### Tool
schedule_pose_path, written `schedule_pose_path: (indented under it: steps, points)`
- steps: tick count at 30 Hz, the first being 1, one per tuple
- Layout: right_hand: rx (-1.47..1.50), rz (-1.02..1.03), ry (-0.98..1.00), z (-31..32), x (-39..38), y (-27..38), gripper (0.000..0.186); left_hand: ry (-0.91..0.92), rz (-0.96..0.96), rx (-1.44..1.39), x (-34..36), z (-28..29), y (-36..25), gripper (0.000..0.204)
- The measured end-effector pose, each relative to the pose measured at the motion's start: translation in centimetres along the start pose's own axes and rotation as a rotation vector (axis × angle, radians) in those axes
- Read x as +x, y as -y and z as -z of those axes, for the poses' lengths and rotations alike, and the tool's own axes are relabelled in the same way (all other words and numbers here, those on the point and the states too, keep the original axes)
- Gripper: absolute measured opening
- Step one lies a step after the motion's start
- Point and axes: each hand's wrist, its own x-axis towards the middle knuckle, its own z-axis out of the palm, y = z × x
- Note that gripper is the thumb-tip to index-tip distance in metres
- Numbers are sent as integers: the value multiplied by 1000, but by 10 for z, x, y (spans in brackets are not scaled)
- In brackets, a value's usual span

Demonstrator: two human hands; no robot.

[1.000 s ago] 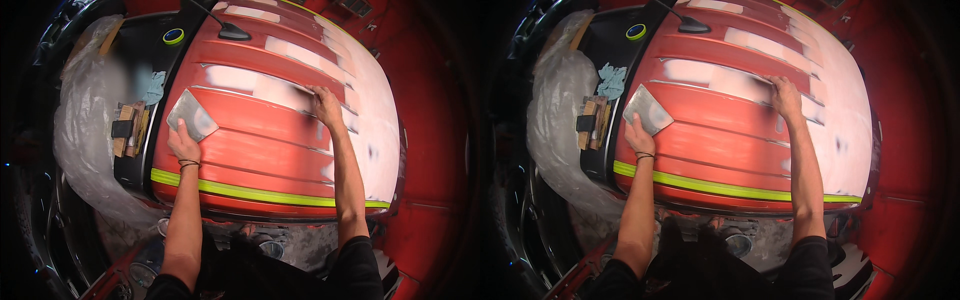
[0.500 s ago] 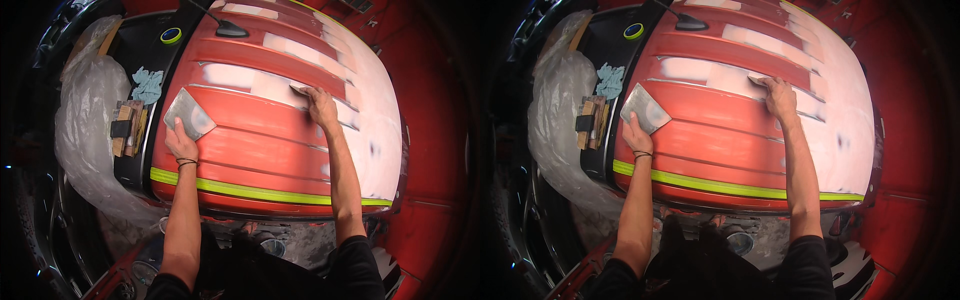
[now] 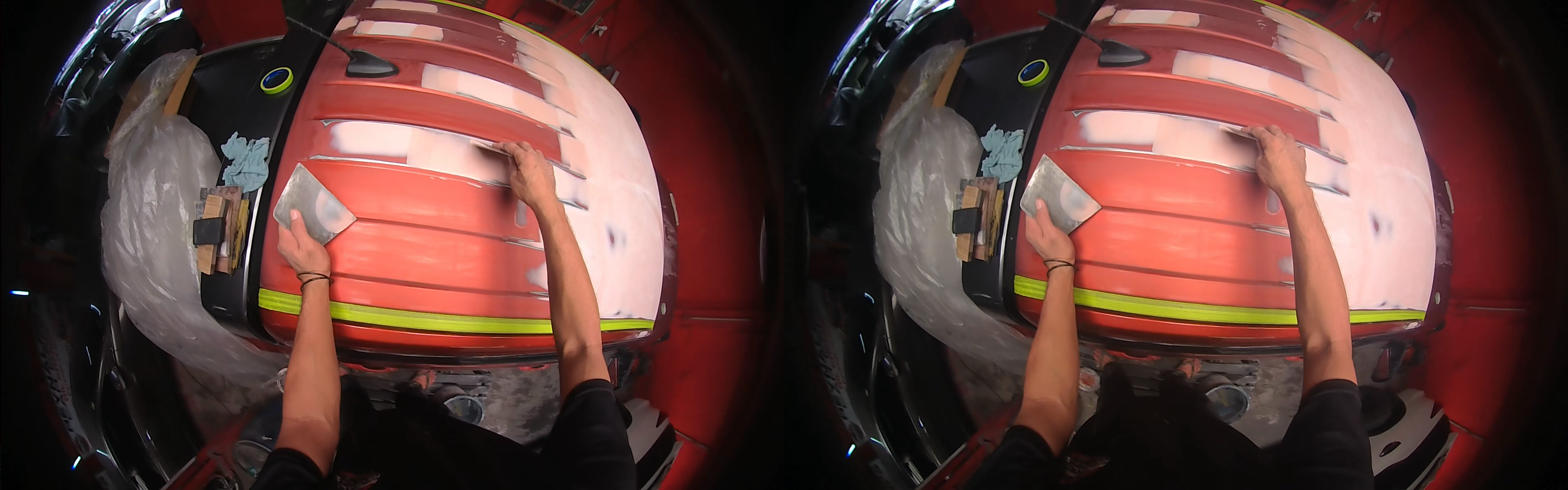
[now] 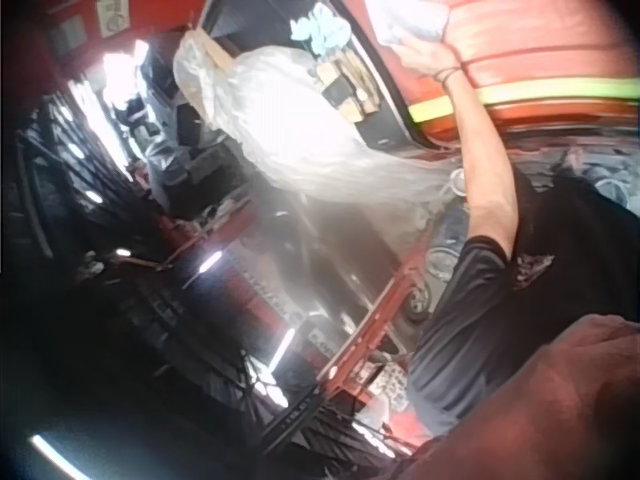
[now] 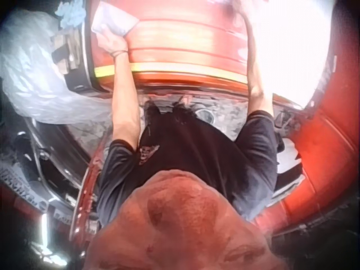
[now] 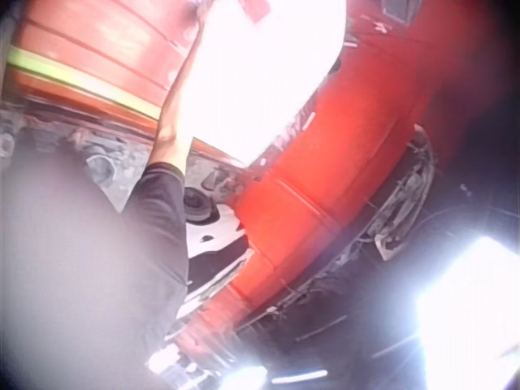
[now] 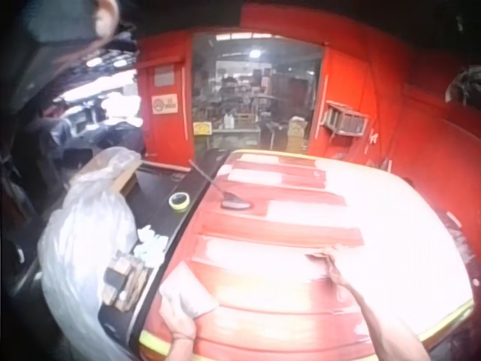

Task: The person prepares the roof of a red truck by sanding the surface with a sanding block and then applying filler material using two metal spreaders to smooth out damaged areas.

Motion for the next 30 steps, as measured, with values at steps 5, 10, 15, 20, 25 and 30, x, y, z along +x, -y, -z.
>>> schedule_pose_path:
  steps: [5, 10, 15, 20, 25, 30]
  points:
    - [-52, -41, 46, -14, 24, 0, 34, -16, 17, -28, -1, -1, 3, 47]
    - [-12, 16, 37, -16, 0, 0, 40, -13, -17, 5, 1, 1, 9, 47]
    - [-7, 67, -33, -11, -68, 26, 60, -9, 8, -17, 1, 1, 9, 46]
    - [-10, 43, 13, 4, -85, 29, 59, -7, 11, -33, 0, -1, 7, 46]
    - [3, -29, 56, 17, -33, 30, 48, -8, -14, -5, 1, 1, 6, 46]
    - [-87, -102, 127, -1, 29, 24, 39, 2, 19, -9, 2, 1, 7, 47]
